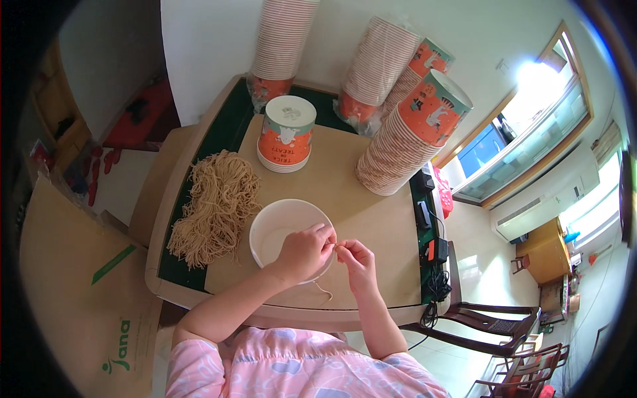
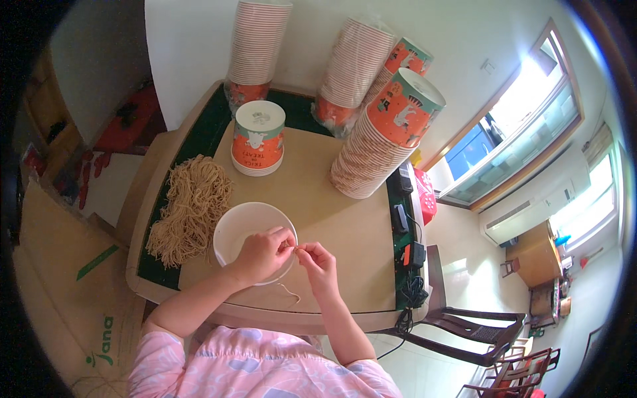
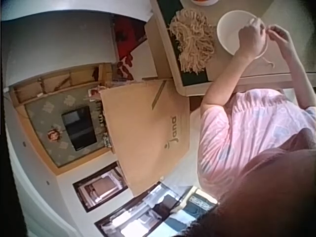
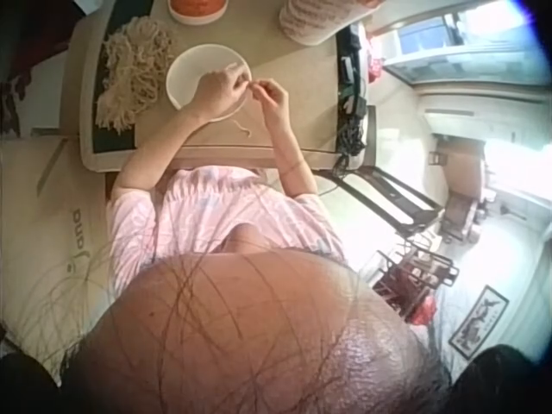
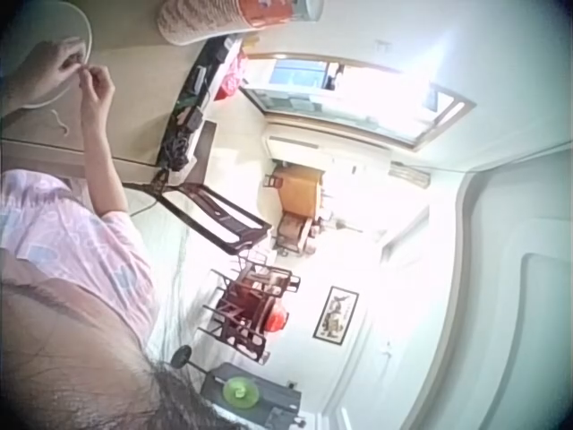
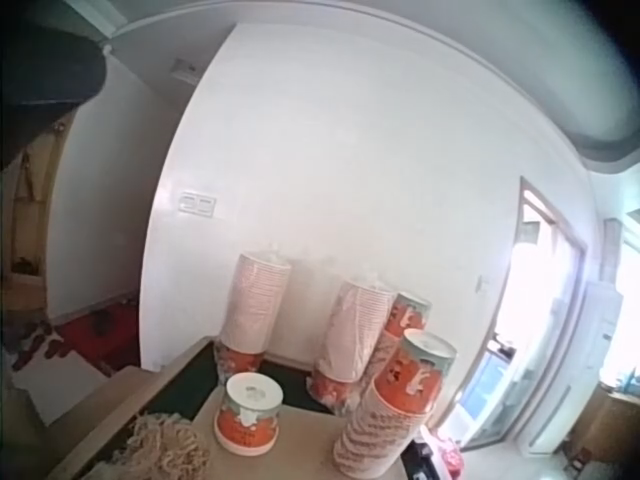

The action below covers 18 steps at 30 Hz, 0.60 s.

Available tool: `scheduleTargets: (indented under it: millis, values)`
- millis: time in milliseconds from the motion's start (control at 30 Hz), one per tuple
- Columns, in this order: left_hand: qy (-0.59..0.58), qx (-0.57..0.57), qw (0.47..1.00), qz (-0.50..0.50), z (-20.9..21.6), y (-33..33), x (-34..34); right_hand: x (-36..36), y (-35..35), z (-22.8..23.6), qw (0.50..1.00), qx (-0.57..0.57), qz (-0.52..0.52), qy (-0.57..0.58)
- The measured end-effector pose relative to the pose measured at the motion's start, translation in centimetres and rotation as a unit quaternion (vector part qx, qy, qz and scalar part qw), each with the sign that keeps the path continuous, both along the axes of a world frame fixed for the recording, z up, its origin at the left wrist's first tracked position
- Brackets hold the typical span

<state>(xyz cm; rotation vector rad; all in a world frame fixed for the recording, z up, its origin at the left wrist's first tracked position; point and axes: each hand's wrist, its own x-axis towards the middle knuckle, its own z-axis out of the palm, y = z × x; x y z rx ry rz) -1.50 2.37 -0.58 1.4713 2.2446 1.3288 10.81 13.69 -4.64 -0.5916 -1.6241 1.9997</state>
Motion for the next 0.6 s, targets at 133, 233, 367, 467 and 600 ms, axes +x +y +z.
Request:
scheduleTargets:
  millis: [133, 233, 367, 467, 600]
  values:
    - [0.015, 0.004, 1.0, -0.003, -0.39, -0.19, 0.05, 0.08, 0.28, -0.21, 1.0, -0.03, 0.008, -0.006]
    - [0.023, -0.002, 1.0, -0.005, -0.51, -0.39, 0.11, 0.12, 0.39, -0.27, 0.999, -0.053, 0.013, -0.003]
    - [-0.022, -0.013, 1.0, -0.003, -0.48, -0.44, 0.16, 0.15, 0.24, -0.07, 0.998, -0.066, 0.008, -0.004]
    - [-0.071, -0.014, 0.997, -0.004, -0.51, -0.34, 0.08, 0.22, -0.09, -0.25, 1.0, -0.02, -0.01, -0.01]
    - [-0.089, -0.006, 0.996, 0.004, -0.65, -0.13, 0.16, 0.25, -0.43, -0.7, 0.994, 0.098, -0.046, -0.02]
